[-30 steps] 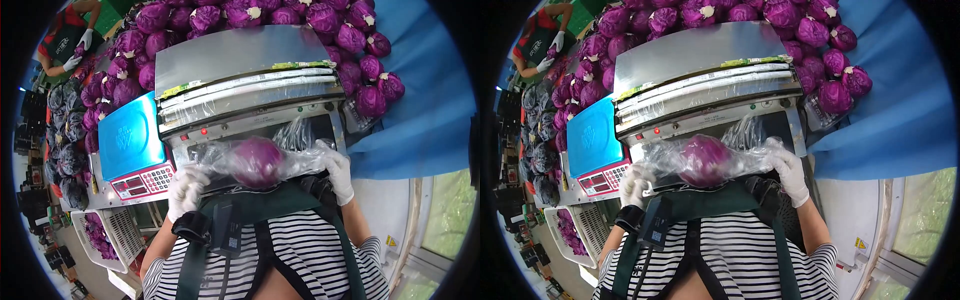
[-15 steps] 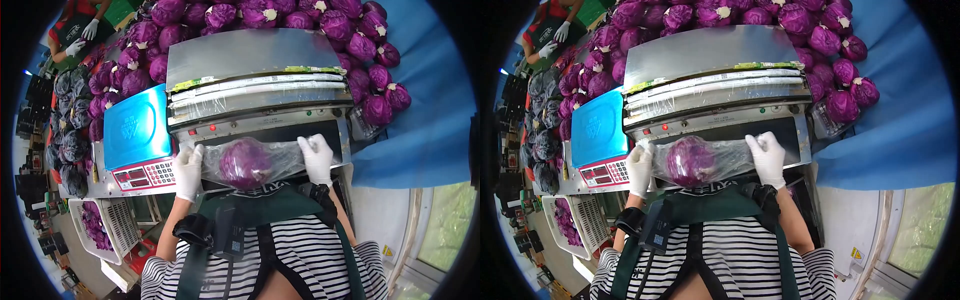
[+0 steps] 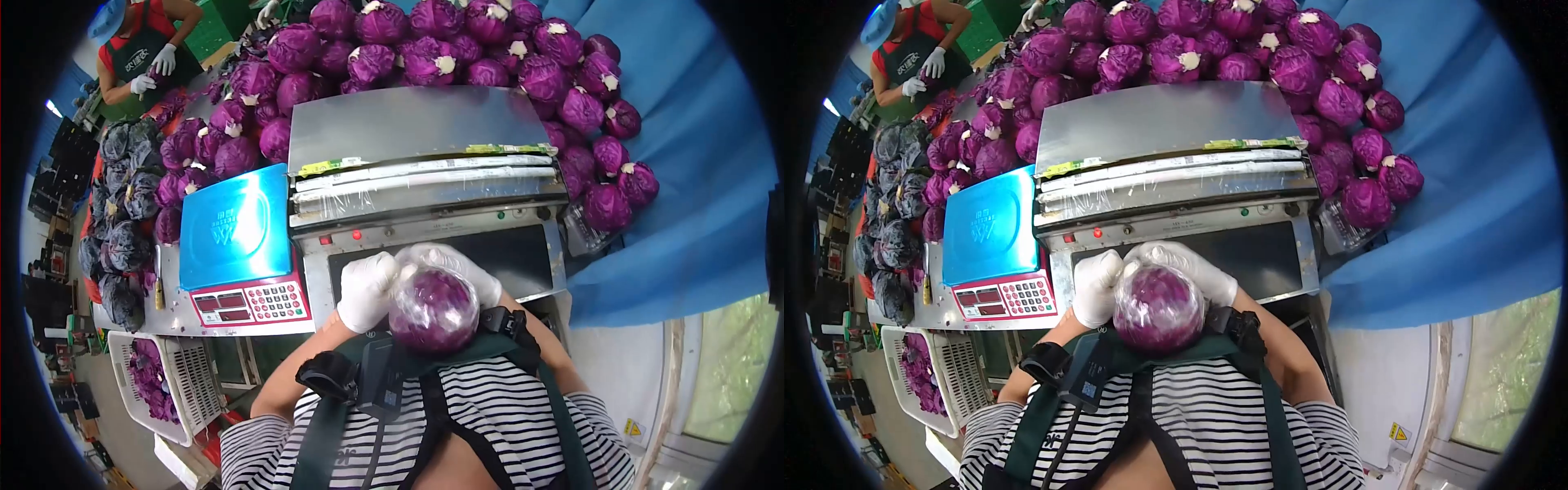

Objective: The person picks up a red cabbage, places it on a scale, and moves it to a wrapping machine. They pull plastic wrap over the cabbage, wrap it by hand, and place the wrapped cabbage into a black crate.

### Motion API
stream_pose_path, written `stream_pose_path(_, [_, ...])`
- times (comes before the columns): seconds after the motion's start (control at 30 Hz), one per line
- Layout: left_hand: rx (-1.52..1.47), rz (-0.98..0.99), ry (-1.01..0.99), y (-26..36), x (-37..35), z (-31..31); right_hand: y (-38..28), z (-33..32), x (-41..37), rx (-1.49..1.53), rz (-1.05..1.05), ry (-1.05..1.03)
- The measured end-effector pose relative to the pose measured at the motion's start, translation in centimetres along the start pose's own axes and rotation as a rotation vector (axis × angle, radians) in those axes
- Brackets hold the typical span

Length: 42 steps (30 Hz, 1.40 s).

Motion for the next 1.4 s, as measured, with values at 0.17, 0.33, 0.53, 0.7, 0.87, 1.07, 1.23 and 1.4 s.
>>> stream_pose_path(0.17, [-0.097,-0.133,0.130,-0.4,1.2,-3.8,1.8,2.7,-1.1,0.231,0.137,-0.070])
stream_pose_path(0.33, [-0.246,-0.163,0.123,0.2,3.8,-5.0,-1.9,5.6,-0.4,0.147,0.094,-0.248])
stream_pose_path(0.53, [-0.368,0.135,-0.350,4.0,6.1,1.7,0.7,3.7,0.5,-0.296,-0.124,-0.179])
stream_pose_path(0.7, [-0.958,-0.247,-0.689,2.9,3.4,6.3,1.1,3.2,-0.7,-0.487,0.138,-0.043])
stream_pose_path(0.87, [-1.315,-0.727,-0.781,0.0,-1.8,4.1,3.8,1.1,-1.5,-0.463,0.157,0.092])
stream_pose_path(1.07, [-1.617,-1.068,-0.322,-2.3,-7.6,2.1,-1.2,1.2,-1.4,-0.566,-0.037,0.076])
stream_pose_path(1.23, [-1.635,-0.869,0.167,-4.8,-8.9,-2.2,0.1,1.0,0.1,-0.425,-0.034,0.130])
stream_pose_path(1.4, [-1.143,-0.672,0.535,-12.0,-11.2,-15.7,-0.2,-0.9,-0.8,-0.326,-0.005,0.231])
Point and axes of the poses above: each hand's wrist, its own x-axis towards the middle knuckle, its own z-axis out of the palm, y = z × x, the point moved 10 cm from there along x, towards the middle knuckle, and after that the axes turned 15 degrees about -x, right-handed, at the moved point
